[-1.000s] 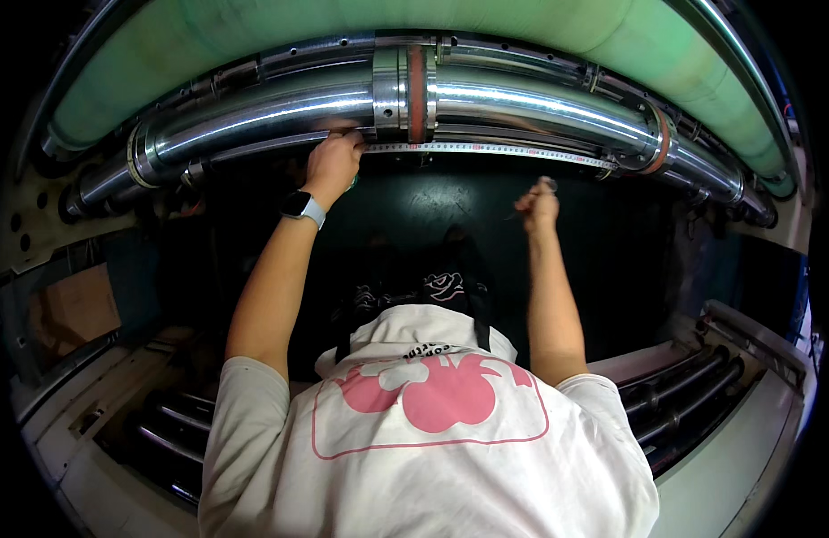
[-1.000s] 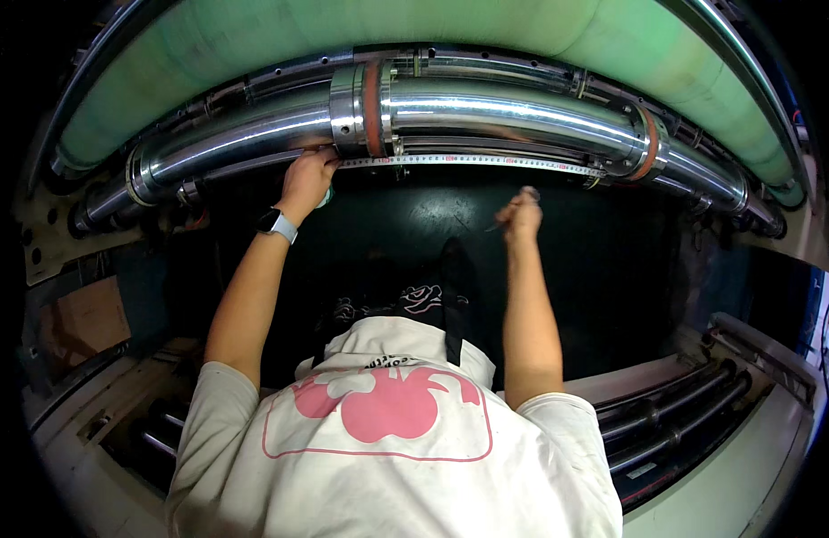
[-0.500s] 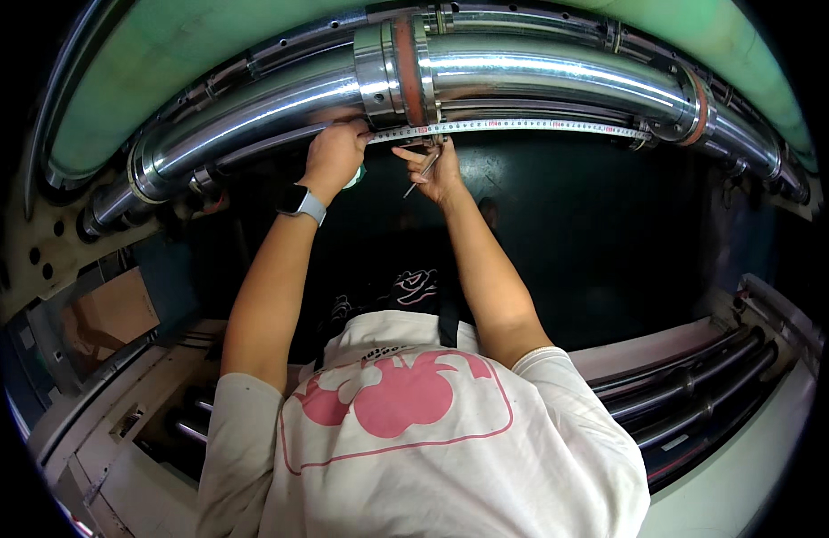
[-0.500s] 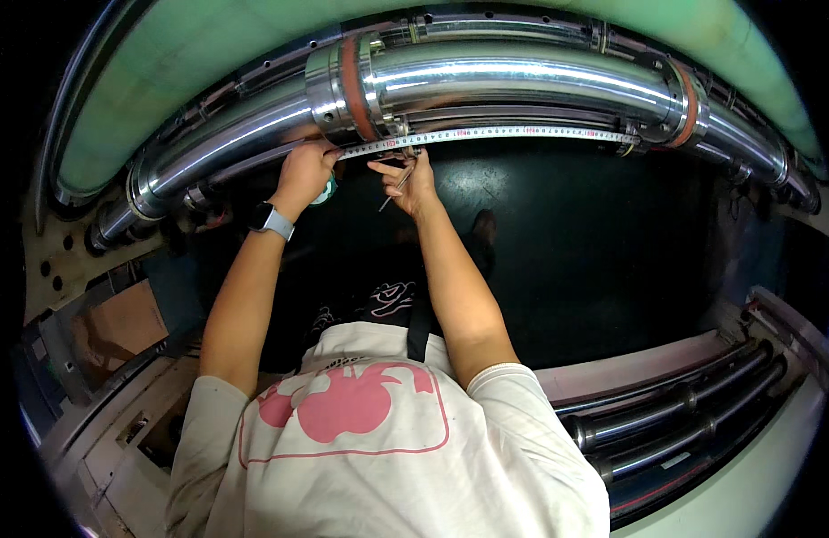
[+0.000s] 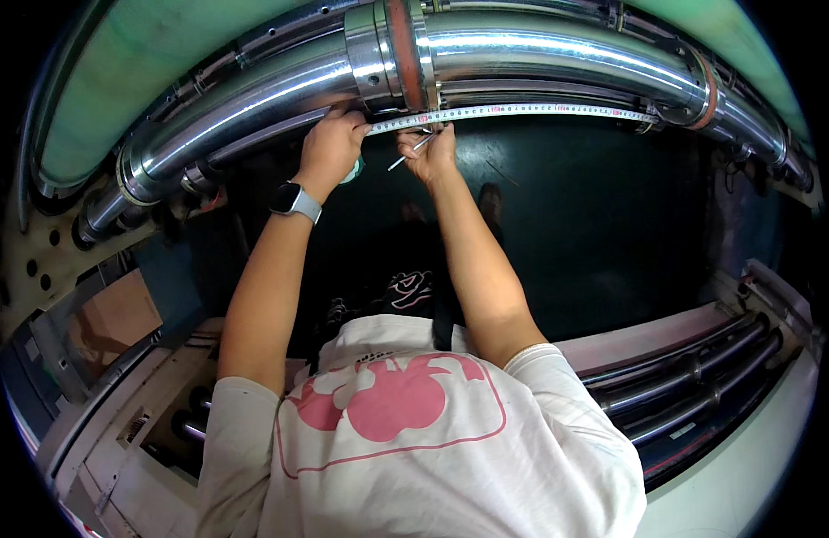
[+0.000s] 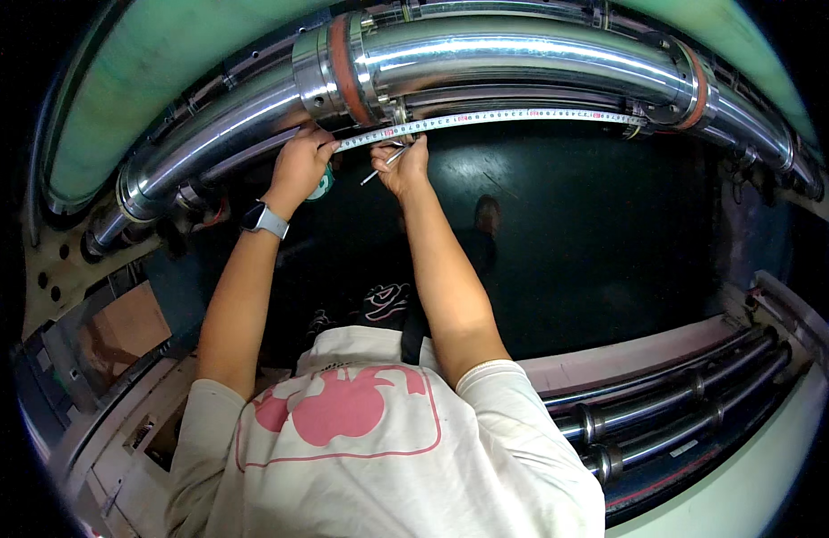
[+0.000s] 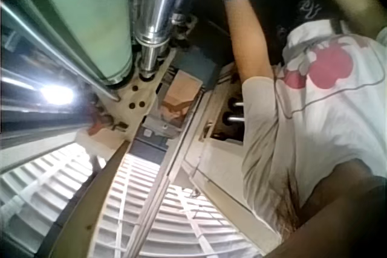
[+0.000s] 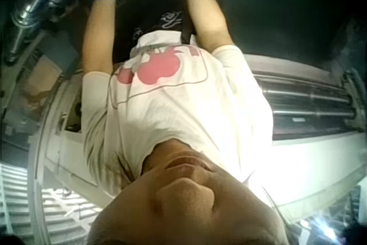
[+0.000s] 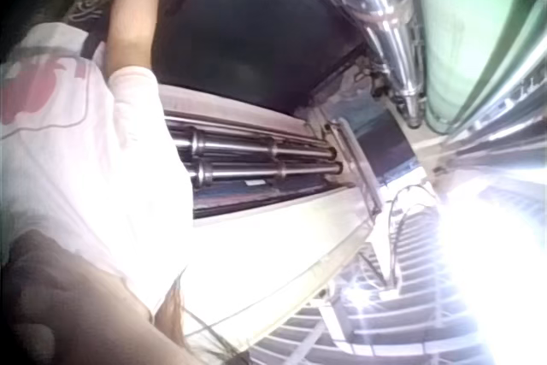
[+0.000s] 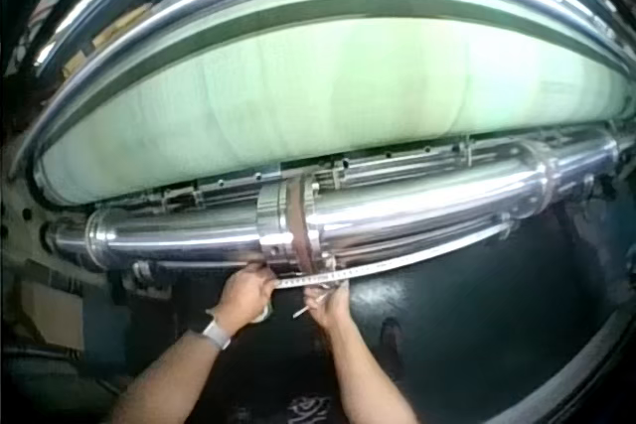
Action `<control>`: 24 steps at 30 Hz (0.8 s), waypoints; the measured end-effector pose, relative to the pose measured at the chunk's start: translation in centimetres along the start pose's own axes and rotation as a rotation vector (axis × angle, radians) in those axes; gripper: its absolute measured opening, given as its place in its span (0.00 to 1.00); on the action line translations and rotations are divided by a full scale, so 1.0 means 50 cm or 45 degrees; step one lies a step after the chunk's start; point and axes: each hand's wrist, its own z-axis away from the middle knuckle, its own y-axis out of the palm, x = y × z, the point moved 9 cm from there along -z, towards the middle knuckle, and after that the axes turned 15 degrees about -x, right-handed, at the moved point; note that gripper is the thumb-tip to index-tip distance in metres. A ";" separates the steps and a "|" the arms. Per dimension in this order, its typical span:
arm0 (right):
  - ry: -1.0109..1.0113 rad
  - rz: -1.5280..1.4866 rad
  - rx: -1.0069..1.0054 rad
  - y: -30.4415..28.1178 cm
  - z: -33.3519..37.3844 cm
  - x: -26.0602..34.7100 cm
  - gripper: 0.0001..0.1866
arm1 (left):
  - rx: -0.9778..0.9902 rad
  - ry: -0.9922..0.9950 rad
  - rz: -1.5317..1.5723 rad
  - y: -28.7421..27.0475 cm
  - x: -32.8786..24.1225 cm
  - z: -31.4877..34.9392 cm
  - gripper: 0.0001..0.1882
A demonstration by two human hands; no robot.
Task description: The person measures the length of several large, curved metal pipes using a tape measure and a pen. They mark specific points on the pipes and adjust the tape measure to ensure accurate readings. The person also uses a small green tool to assist with the measurements.
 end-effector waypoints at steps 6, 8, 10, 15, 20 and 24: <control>0.010 -0.005 -0.036 0.000 0.003 0.002 0.32 | -0.021 0.016 -0.021 -0.008 -0.014 -0.005 0.10; -0.015 0.066 -0.113 -0.007 0.011 0.000 0.33 | -0.008 -0.037 -0.046 -0.010 -0.009 -0.003 0.10; -0.081 0.084 -0.181 -0.015 0.011 0.009 0.33 | 0.005 -0.057 -0.067 -0.007 -0.006 -0.001 0.10; -0.073 0.033 -0.106 -0.013 -0.009 0.029 0.32 | 0.046 -0.047 -0.058 -0.002 -0.009 -0.006 0.11; -0.103 0.064 -0.126 -0.012 0.002 0.030 0.34 | 0.021 -0.006 -0.045 -0.002 -0.005 -0.005 0.11; -0.073 0.075 -0.146 -0.016 -0.001 0.029 0.36 | 0.056 0.007 -0.064 -0.001 -0.005 -0.008 0.11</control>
